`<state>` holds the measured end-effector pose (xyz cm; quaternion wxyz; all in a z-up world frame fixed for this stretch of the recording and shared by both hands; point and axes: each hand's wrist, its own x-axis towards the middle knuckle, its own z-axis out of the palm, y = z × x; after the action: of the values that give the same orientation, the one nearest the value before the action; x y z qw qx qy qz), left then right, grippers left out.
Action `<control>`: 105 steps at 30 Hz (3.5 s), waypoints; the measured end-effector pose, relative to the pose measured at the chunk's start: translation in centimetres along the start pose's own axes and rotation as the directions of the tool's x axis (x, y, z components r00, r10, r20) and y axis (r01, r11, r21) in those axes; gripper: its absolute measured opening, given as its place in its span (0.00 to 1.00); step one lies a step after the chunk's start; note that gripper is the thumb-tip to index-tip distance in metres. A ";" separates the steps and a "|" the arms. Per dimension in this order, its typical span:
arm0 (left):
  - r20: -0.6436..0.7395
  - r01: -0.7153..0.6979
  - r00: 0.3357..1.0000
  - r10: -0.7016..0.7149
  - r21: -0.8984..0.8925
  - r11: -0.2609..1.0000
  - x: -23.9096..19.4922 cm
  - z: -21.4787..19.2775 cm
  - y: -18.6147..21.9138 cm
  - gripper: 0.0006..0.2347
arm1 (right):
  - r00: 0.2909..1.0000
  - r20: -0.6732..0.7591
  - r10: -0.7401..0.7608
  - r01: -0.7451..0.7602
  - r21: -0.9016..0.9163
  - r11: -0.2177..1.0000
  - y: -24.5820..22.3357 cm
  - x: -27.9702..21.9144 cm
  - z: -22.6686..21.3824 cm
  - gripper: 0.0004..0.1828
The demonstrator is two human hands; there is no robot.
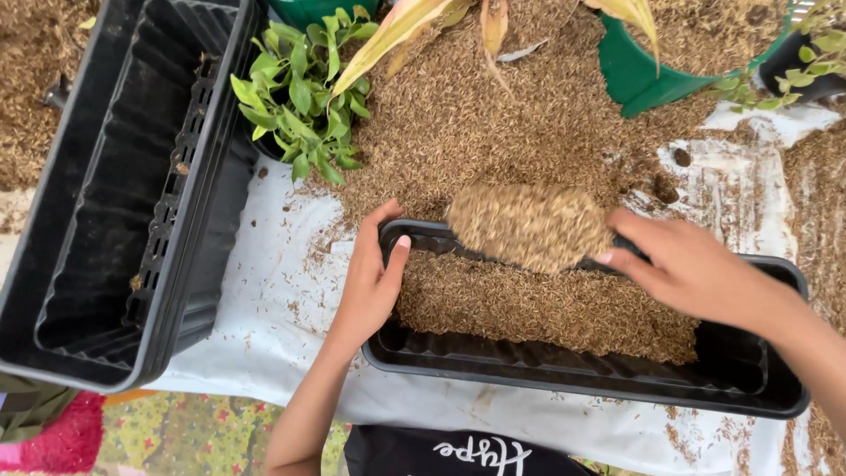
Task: The person scoops soil from a large pile on a table and fills a black rectangular planter tray. They use a small hand trowel to transfer and spread the soil evenly across the tray's surface.
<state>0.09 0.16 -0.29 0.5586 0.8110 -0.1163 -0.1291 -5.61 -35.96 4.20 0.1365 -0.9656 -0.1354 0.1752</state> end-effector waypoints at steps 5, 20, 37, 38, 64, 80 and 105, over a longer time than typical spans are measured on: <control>-0.010 -0.024 1.000 0.024 -0.006 1.000 0.0 0.1 0.0 0.25 | 0.989 0.033 -0.146 0.143 0.078 0.987 -3.5 -0.1 2.8 0.23; 0.002 -0.067 0.998 0.068 -0.091 0.994 0.1 -0.1 0.5 0.20 | 0.900 0.421 0.113 -0.104 -0.045 0.994 -8.9 0.5 3.0 0.19; -0.011 -0.026 1.000 0.025 -0.018 1.000 0.0 0.0 -0.2 0.26 | 0.998 0.071 0.002 0.018 -0.283 0.959 -8.2 -0.7 1.9 0.21; -0.011 -0.027 1.000 0.027 -0.017 0.999 0.0 0.0 -0.2 0.25 | 0.999 0.024 -0.026 0.032 -0.311 0.950 -8.4 -0.8 2.0 0.23; 0.008 -0.056 0.998 0.057 -0.093 0.994 0.0 -0.5 1.7 0.19 | 0.986 -0.080 -0.144 0.132 0.905 0.404 -6.8 -1.6 3.9 0.12; -0.001 -0.048 0.999 0.048 -0.100 0.994 -0.2 -0.3 1.8 0.19 | 0.981 -0.030 -0.191 0.068 0.978 0.197 -8.4 -2.4 3.4 0.16; -0.017 -0.073 0.997 0.072 -0.093 0.993 -0.3 -0.3 1.5 0.19 | 0.961 -0.130 -0.243 0.116 -0.610 0.784 -5.1 0.4 9.0 0.07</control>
<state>-0.12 0.00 1.26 0.6009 0.7802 -0.1357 -0.1085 -9.73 -29.14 -2.41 -0.1449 -0.9544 -0.2607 0.0109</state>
